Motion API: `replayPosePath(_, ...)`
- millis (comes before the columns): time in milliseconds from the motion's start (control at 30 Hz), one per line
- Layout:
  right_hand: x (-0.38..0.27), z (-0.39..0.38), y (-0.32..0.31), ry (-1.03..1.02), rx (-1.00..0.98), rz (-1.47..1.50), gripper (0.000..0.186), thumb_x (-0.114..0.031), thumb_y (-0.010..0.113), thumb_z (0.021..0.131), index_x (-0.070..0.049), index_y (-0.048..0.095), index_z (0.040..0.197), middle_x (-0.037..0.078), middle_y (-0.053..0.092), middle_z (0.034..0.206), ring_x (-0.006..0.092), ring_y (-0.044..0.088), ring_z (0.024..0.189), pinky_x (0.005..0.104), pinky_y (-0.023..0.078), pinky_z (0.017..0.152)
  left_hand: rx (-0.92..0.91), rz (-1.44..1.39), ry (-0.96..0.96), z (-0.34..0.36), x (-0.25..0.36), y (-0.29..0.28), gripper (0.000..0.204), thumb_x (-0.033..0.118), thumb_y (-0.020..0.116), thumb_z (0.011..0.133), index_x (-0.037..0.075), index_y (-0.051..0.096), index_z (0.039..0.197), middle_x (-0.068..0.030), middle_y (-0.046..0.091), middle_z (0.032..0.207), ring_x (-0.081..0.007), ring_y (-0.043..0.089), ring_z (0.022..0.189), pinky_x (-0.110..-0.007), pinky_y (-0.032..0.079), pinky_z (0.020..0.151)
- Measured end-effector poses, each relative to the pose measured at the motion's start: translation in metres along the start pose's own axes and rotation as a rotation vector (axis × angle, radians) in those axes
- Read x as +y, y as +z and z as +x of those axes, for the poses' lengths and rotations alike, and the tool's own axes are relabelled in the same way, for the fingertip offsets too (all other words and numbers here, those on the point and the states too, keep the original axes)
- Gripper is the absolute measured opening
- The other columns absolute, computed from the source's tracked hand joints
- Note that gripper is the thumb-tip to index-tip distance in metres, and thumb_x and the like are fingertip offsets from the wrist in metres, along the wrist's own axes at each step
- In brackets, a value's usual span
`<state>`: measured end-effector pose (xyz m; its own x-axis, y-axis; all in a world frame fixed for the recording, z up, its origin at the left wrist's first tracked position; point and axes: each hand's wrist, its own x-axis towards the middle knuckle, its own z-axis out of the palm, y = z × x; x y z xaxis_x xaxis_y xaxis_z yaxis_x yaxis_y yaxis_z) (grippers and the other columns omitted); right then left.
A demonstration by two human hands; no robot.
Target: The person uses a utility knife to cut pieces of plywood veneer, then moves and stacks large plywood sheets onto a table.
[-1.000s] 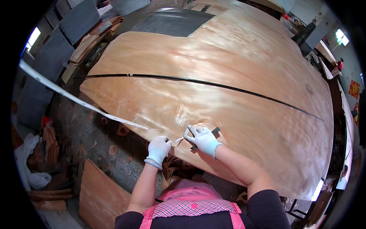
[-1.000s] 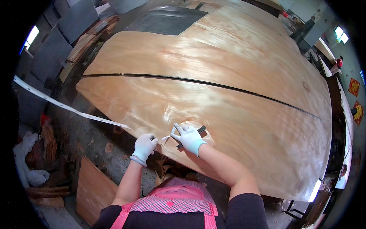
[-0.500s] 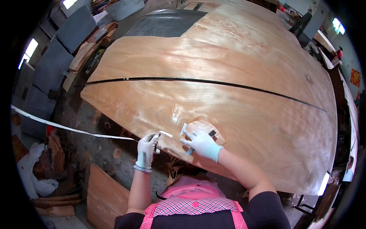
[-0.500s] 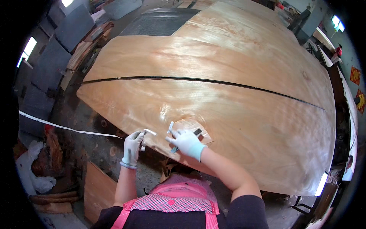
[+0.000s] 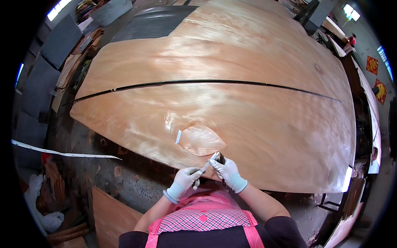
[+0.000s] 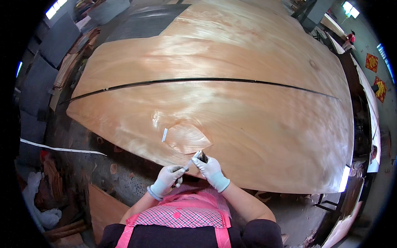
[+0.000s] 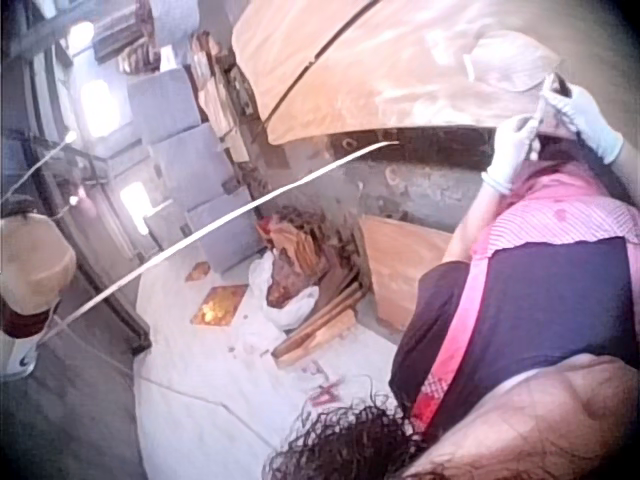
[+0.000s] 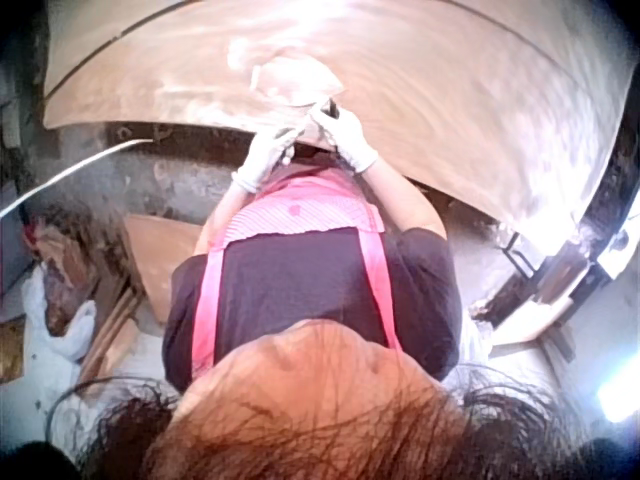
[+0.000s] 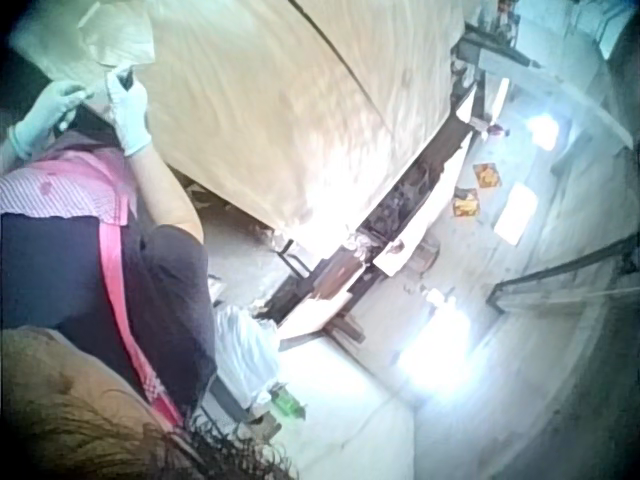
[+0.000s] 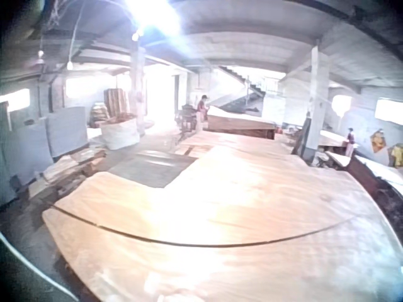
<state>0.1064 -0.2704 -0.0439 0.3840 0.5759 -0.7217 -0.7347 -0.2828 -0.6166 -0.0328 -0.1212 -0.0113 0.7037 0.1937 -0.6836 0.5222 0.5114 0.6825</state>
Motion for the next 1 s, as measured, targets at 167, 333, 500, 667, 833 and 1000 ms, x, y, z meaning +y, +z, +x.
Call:
replayPosePath(167, -0.011, 0.007, -0.023, -0.425, 0.221, -0.586, 0.035, -0.031, 0.072, 0.084, 0.001, 0.065, 0.096, 0.011, 0.066, 0.077, 0.0218, 0.064, 0.074, 0.0361, 0.051, 0.072, -0.041, -0.068, -0.047, 0.022, -0.015, 0.014, 0.026, 0.016, 0.055, 0.098, -0.004, 0.061, 0.112, -0.0001, 0.054, 0.067, -0.0074, 0.050, 0.050, -0.022, 0.041, 0.044)
replayPosePath(333, -0.052, 0.015, -0.036, -0.533, 0.353, -1.004, 0.038, -0.033, 0.069, 0.083, 0.000, 0.065, 0.100, 0.023, 0.065, 0.098, 0.0391, 0.062, 0.095, 0.0438, 0.049, 0.081, -0.025, -0.048, -0.082, 0.048, -0.010, 0.034, 0.026, 0.018, 0.054, 0.098, -0.003, 0.060, 0.111, -0.0009, 0.055, 0.066, -0.0081, 0.049, 0.049, -0.022, 0.041, 0.044)
replayPosePath(500, -0.073, 0.029, -0.034, -0.539, 0.319, -1.256, 0.035, -0.033, 0.067, 0.082, -0.002, 0.064, 0.098, 0.022, 0.063, 0.100, 0.0383, 0.062, 0.093, 0.0447, 0.050, 0.079, 0.025, -0.174, -0.116, 0.057, -0.008, 0.048, 0.021, 0.019, 0.054, 0.098, 0.000, 0.061, 0.103, -0.0005, 0.055, 0.067, -0.0082, 0.048, 0.048, -0.021, 0.042, 0.045)
replayPosePath(667, -0.074, 0.036, -0.040, -0.516, 0.480, -1.345, 0.027, -0.026, 0.064, 0.084, -0.005, 0.063, 0.099, 0.021, 0.063, 0.102, 0.0374, 0.063, 0.094, 0.0449, 0.052, 0.077, 0.033, -0.188, -0.123, 0.072, -0.019, 0.048, 0.021, 0.019, 0.054, 0.098, 0.000, 0.062, 0.101, -0.0003, 0.055, 0.067, -0.0082, 0.049, 0.049, -0.021, 0.042, 0.045)
replayPosePath(833, -0.064, 0.006, -0.048, -0.699, 0.090, -1.609, 0.056, -0.010, 0.060, 0.080, -0.011, 0.047, 0.135, 0.014, 0.050, 0.136, 0.0318, 0.067, 0.088, 0.0401, 0.054, 0.073, 0.009, -0.183, -0.121, 0.074, -0.024, 0.043, 0.022, 0.020, 0.055, 0.097, -0.001, 0.062, 0.101, -0.0003, 0.054, 0.066, -0.0082, 0.051, 0.051, -0.022, 0.042, 0.045)
replayPosePath(1000, -0.069, -0.004, -0.040, -0.371, -0.153, -2.013, 0.078, -0.014, 0.061, 0.082, -0.023, 0.025, 0.152, 0.016, 0.016, 0.159, 0.0317, 0.070, 0.081, 0.0447, 0.055, 0.066, 0.045, 0.032, -0.058, 0.072, -0.014, 0.047, 0.029, 0.026, 0.055, 0.096, 0.000, 0.065, 0.100, -0.0080, 0.062, 0.068, -0.0173, 0.058, 0.053, -0.030, 0.047, 0.049)
